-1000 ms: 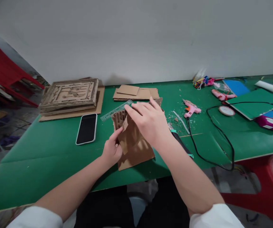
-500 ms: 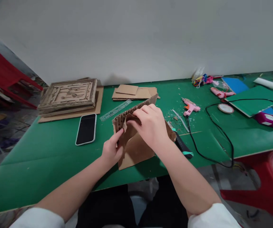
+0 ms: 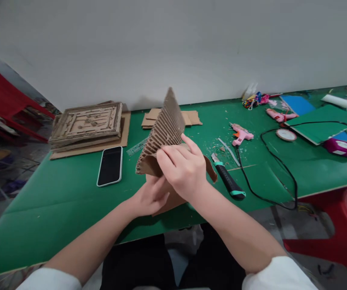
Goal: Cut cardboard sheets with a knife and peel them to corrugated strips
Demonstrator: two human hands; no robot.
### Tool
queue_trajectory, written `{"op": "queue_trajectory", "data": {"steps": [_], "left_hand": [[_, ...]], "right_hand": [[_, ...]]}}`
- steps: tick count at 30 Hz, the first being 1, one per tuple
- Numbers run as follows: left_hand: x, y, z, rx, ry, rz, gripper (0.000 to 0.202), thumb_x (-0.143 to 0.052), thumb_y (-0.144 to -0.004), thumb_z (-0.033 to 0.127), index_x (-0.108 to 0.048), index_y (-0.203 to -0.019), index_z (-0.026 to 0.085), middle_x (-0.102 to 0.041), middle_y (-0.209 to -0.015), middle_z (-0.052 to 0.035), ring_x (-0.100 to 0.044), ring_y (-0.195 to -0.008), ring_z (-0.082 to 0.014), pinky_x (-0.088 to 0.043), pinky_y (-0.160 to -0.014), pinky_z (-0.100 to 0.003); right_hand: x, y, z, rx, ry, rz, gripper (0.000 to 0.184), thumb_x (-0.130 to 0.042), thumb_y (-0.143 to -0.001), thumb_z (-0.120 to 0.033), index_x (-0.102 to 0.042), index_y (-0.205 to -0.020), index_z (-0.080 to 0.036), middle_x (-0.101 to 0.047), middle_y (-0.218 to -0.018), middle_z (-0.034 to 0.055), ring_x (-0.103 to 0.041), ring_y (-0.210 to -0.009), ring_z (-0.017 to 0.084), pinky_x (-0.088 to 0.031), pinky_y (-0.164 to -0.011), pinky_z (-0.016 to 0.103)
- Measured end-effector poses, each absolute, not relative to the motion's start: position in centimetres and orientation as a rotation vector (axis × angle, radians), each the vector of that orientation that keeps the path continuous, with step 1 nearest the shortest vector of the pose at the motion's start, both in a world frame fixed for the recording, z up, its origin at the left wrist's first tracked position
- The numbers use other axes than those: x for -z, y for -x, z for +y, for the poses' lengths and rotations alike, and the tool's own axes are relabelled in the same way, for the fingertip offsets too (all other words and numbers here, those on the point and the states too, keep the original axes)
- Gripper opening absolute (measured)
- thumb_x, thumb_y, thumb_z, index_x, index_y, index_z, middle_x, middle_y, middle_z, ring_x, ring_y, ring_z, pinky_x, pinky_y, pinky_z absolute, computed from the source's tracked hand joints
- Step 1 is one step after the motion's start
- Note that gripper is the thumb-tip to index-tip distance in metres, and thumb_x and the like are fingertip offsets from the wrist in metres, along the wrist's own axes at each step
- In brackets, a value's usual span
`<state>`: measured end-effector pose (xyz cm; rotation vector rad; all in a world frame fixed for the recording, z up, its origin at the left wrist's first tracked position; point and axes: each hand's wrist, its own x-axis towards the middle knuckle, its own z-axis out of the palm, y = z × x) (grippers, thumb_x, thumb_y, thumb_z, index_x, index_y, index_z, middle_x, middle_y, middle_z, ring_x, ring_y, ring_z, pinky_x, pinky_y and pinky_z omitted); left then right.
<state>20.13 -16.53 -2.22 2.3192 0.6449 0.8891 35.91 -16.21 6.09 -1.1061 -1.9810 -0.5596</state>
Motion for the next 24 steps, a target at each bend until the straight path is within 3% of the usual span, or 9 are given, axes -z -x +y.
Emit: {"op": "queue_trajectory", "data": {"steps": [3, 5, 7, 9, 14, 19, 24], "left_hand": [[0.8, -19.3, -16.7, -0.794, -1.878, 0.542, 0.027, -0.05, -0.078, 0.027, -0.065, -0.1, 0.023, -0.047, -0.128, -0.0098, -0.044, -0.118, -0.0306, -0.037, -0.096, -0.047], [0.3, -18.7, -16.4, -0.823, -1.419, 0.535, 0.034, -0.044, -0.082, 0.042, -0.067, -0.094, 0.02, -0.054, -0.121, -0.012, -0.05, -0.112, -0.0309, -0.041, -0.092, -0.048], [0.1, -18.3, -15.9, -0.792, -1.021, 0.556, 0.053, -0.033, -0.082, 0.057, -0.061, -0.105, 0.019, -0.06, -0.11, -0.0144, -0.057, -0.102, -0.031, -0.046, -0.082, -0.049], [-0.1, -18.2, -15.3, -0.729, -0.814, 0.608, 0.057, -0.032, -0.08, 0.061, -0.055, -0.111, 0.019, -0.064, -0.101, -0.0133, -0.062, -0.089, -0.0284, -0.051, -0.072, -0.046], [0.2, -18.9, -14.5, -0.813, -0.752, 0.784, 0.025, -0.057, -0.076, 0.028, -0.056, -0.099, 0.017, -0.065, -0.08, -0.0048, -0.063, -0.066, -0.0165, -0.054, -0.057, -0.03], [1.3, -19.9, -14.6, -0.879, -0.801, 0.823, 0.032, -0.062, -0.065, 0.01, -0.055, -0.096, 0.015, -0.063, -0.08, -0.003, -0.061, -0.063, -0.0133, -0.053, -0.052, -0.025], [2.4, -20.5, -14.6, -1.05, -0.759, 0.877, 0.038, -0.059, -0.065, 0.008, -0.052, -0.101, 0.017, -0.063, -0.096, -0.0044, -0.063, -0.075, -0.0153, -0.053, -0.062, -0.027]], "right_hand": [[-5.2, -36.5, -15.0, 0.517, 1.046, -2.053, 0.02, -0.044, -0.085, -0.015, -0.06, -0.081, -0.026, -0.068, -0.086, -0.0046, -0.062, -0.081, 0.01, -0.028, -0.104, 0.041], [-4.3, -36.7, -14.3, 0.517, 1.001, -2.121, 0.02, -0.043, -0.086, -0.017, -0.059, -0.08, -0.026, -0.067, -0.084, -0.0054, -0.061, -0.08, 0.01, -0.025, -0.105, 0.046], [-3.1, -36.6, -14.1, 0.537, 0.934, -2.192, 0.019, -0.043, -0.086, -0.016, -0.058, -0.08, -0.026, -0.067, -0.084, -0.0057, -0.06, -0.082, 0.01, -0.025, -0.105, 0.048], [-1.9, -36.3, -14.0, 0.562, 0.857, -2.251, 0.019, -0.043, -0.086, -0.015, -0.058, -0.079, -0.025, -0.066, -0.086, -0.0057, -0.059, -0.085, 0.01, -0.025, -0.105, 0.048], [1.1, -36.2, -14.1, 0.559, 0.777, -2.22, 0.015, -0.048, -0.084, -0.014, -0.059, -0.081, -0.023, -0.066, -0.09, -0.0031, -0.056, -0.089, 0.011, -0.031, -0.103, 0.048], [2.9, -36.3, -14.5, 0.504, 0.856, -2.132, 0.013, -0.05, -0.082, -0.015, -0.061, -0.084, -0.022, -0.062, -0.099, 0.0025, -0.05, -0.105, 0.016, -0.04, -0.097, 0.044], [3.6, -35.3, -16.7, 0.5, 0.762, -2.03, 0.023, -0.056, -0.078, -0.013, -0.061, -0.095, -0.027, -0.06, -0.105, 0.0018, -0.046, -0.113, 0.017, -0.046, -0.094, 0.038]]}}
